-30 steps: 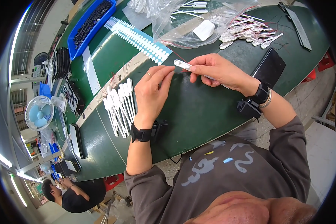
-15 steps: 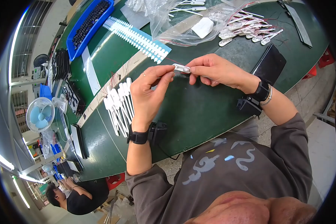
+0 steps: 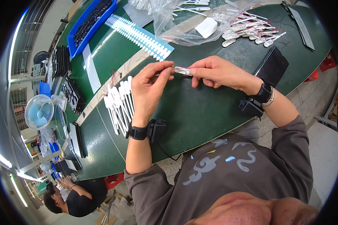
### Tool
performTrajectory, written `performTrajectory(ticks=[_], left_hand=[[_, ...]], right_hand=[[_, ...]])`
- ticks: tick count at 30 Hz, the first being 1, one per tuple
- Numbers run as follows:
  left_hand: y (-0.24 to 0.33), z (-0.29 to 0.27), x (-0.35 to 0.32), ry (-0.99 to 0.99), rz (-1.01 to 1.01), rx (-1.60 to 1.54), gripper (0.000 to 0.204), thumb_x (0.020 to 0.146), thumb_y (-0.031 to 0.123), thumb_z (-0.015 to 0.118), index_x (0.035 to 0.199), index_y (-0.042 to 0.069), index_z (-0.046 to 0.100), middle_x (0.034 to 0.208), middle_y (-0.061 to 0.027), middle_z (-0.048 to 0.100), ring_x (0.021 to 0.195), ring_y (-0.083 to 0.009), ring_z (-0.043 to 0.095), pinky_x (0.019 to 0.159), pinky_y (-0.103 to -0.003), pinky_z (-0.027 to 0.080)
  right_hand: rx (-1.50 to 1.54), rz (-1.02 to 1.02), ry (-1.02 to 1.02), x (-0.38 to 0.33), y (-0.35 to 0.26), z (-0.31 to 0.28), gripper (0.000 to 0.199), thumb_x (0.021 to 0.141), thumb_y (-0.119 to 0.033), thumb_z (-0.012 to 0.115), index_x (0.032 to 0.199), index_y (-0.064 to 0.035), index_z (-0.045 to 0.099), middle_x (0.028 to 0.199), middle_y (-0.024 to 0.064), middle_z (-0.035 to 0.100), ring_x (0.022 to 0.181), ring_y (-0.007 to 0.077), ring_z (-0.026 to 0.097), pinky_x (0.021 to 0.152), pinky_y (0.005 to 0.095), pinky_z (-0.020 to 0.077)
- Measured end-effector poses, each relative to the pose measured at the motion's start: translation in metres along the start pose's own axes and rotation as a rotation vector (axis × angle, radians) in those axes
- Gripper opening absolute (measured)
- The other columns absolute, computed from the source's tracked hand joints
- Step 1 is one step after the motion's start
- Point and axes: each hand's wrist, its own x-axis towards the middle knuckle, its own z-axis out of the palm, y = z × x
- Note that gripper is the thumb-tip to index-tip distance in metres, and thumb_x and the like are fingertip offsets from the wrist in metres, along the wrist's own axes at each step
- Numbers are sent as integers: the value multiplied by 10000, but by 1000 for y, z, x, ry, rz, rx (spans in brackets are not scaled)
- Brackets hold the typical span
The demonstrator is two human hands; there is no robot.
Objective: The person picks up a white plastic component and a wire from the table, inserts the wire into the component, and then presses a second plastic piece onto it. They repeat this process with another set of components before placing the assembled units onto the table.
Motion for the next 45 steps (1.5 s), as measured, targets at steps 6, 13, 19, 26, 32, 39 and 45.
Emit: performTrajectory(ticks=[6, 13, 19, 26, 32, 39, 45], left_hand=[[-4, -6, 3, 20, 33, 72, 165, 913, 6, 663, 1066, -23, 716, 1007, -98, 700, 841, -137, 702, 736, -239, 574], [4, 2, 1, 258, 535, 710, 280, 855, -13, 685, 1129, 44, 700, 1112, -114, 687, 775, -186, 709, 647, -263, 564], [6, 12, -10, -176, 677, 1019, 375, 833, 38, 697, 1200, 101, 653, 1212, -59, 655, 760, -226, 698, 609, -307, 556], [-5, 7, -7, -188, 614, 918, 280, 853, 90, 704, 1131, 96, 675, 1126, -47, 685, 783, -235, 700, 628, -335, 557], [-12, -6, 1, -146, 534, 840, 224, 860, 106, 711, 1083, 83, 700, 1046, -60, 704, 779, -247, 697, 638, -333, 555], [-14, -18, 2, -116, 370, 763, 185, 873, 128, 712, 1046, 62, 721, 970, -74, 714, 767, -272, 689, 658, -339, 546], [-17, -20, 4, -105, 347, 783, 187, 877, 133, 710, 1048, 59, 720, 971, -75, 716, 771, -278, 686, 669, -343, 544]], right_hand=[[47, -3, -31, 1, 0, 0, 297, 996, -249, 590, 1193, -37, 656, 864, -14, 677, 594, -6, 408, 457, 168, 273], [-12, -15, -83, -2, -2, -1, 319, 989, -216, 595, 1249, -34, 623, 897, -32, 673, 605, -6, 403, 480, 159, 287], [-97, 17, -59, -1, 2, -2, 327, 984, -202, 600, 1278, -60, 617, 903, -41, 672, 606, -5, 404, 492, 154, 300], [-86, 2, -156, -2, 1, -5, 369, 969, -216, 623, 1304, -63, 604, 900, -39, 677, 634, 5, 452, 518, 157, 344], [-402, -105, -55, -11, -5, -16, 392, 950, -234, 648, 1294, -48, 621, 879, -16, 674, 678, 32, 510, 550, 184, 399], [-679, -268, 109, -11, -9, -28, 333, 951, -228, 642, 1226, -44, 674, 846, 1, 661, 686, 39, 526, 564, 210, 429], [-486, -223, 258, -12, -15, -27, 240, 961, -190, 626, 1120, -23, 693, 821, -4, 660, 674, 41, 553, 582, 198, 452]])
